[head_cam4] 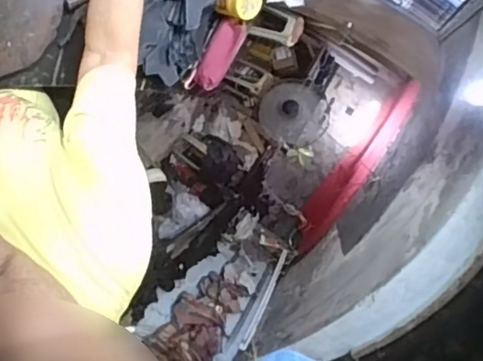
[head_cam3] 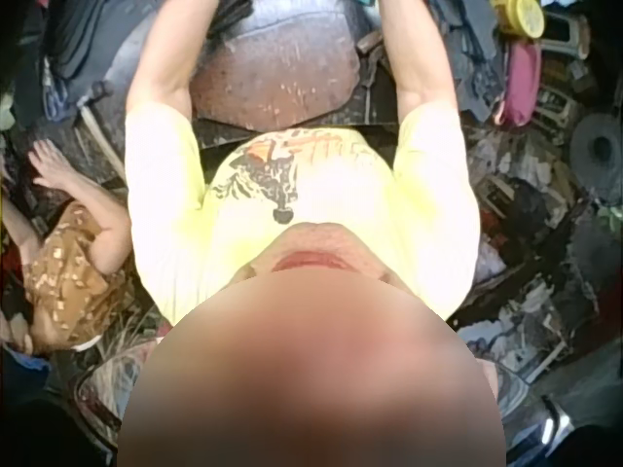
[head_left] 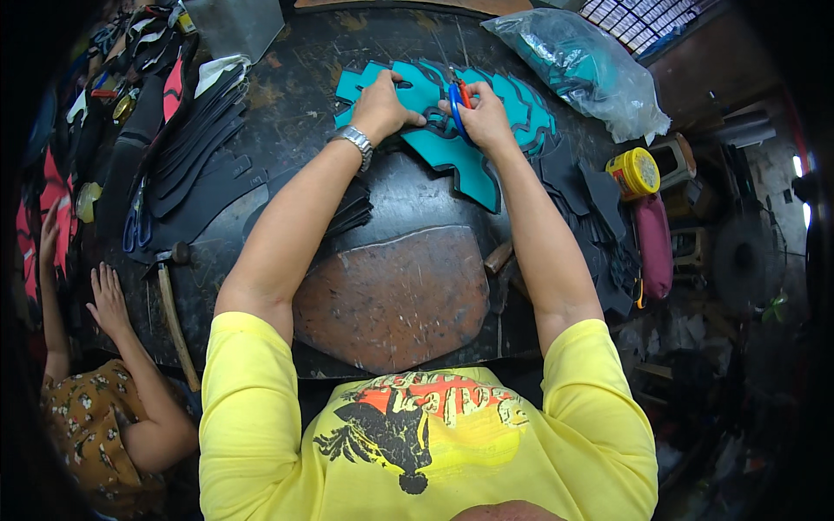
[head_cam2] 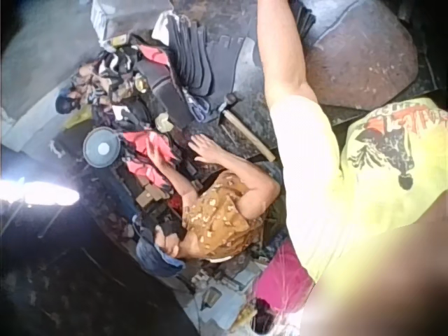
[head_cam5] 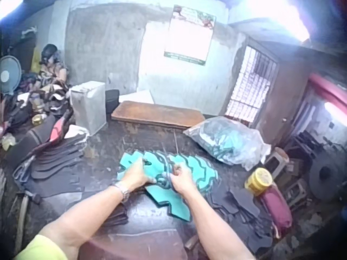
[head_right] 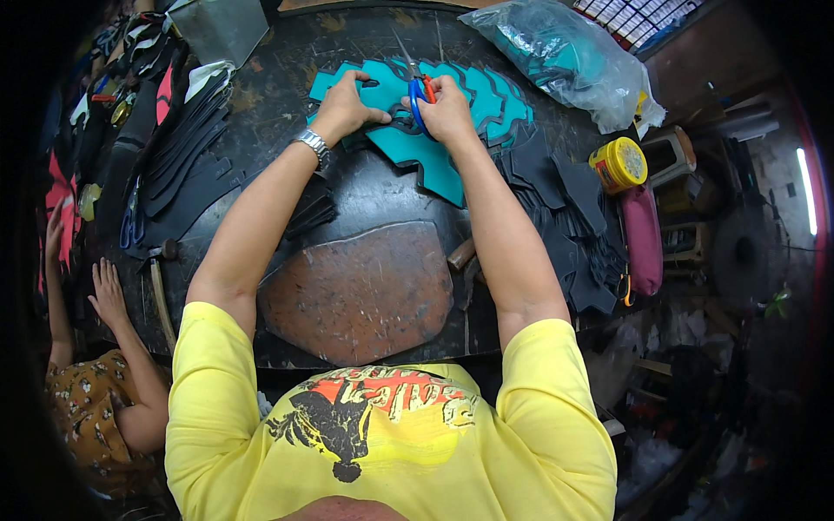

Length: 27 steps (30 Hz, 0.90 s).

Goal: The person uses a hammer and a pointed tool to separate a teal rubber piece from a black rubber sheet, then uses scissors to trim the edges of the black rubber. The person repeats the process with another teal piece, separating and trimming the rubber pieces on a cluttered workbench.

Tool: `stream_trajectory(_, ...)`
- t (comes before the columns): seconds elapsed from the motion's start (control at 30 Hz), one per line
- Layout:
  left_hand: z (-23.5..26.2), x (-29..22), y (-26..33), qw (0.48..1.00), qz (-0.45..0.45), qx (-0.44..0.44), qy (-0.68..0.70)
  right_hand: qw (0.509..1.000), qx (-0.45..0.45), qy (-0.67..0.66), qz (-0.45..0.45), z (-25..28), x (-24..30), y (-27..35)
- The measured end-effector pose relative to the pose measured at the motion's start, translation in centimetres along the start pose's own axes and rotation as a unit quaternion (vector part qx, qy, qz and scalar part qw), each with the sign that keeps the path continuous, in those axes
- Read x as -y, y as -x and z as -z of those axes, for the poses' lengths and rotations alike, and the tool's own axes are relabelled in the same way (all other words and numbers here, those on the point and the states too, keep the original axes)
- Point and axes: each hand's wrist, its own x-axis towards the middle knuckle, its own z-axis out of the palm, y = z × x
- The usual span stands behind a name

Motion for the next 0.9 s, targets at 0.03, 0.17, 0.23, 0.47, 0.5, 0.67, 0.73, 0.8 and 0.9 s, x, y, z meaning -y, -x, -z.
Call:
stream_trajectory(0.03,0.2,0.2,-0.1,0.999,-0.001,0.004,0.046,1.000,0.000,0.012,0.001,0.0,-0.2,-0.1)
stream_trajectory(0.17,1.6,0.8,0.0,0.978,0.013,-0.008,0.209,1.000,-0.007,0.004,-0.006,0.0,-0.8,-0.6)
stream_trajectory(0.23,2.8,1.0,0.6,0.954,0.015,-0.001,0.300,0.996,-0.008,0.084,0.009,-0.1,-0.9,-1.0)
stream_trajectory(0.47,3.3,0.4,3.4,0.881,0.057,0.070,0.464,0.992,-0.043,-0.116,-0.002,0.1,0.2,0.0)
stream_trajectory(0.5,2.7,0.4,3.8,0.870,0.068,0.057,0.485,0.987,-0.051,-0.152,0.002,0.5,0.7,0.7)
stream_trajectory(0.67,0.6,1.0,4.1,0.836,0.126,0.026,0.533,0.975,0.053,-0.216,-0.029,2.2,3.4,5.3)
stream_trajectory(0.73,0.3,0.8,4.1,0.845,0.137,0.010,0.517,0.973,0.100,-0.172,-0.120,2.0,4.0,6.7)
stream_trajectory(0.8,0.3,0.1,4.6,0.839,0.114,-0.042,0.530,0.946,0.136,-0.199,-0.219,1.4,4.1,7.9)
stream_trajectory(0.9,0.8,-1.5,6.7,0.795,-0.013,-0.142,0.589,0.951,0.104,-0.198,-0.214,0.8,4.1,8.6)
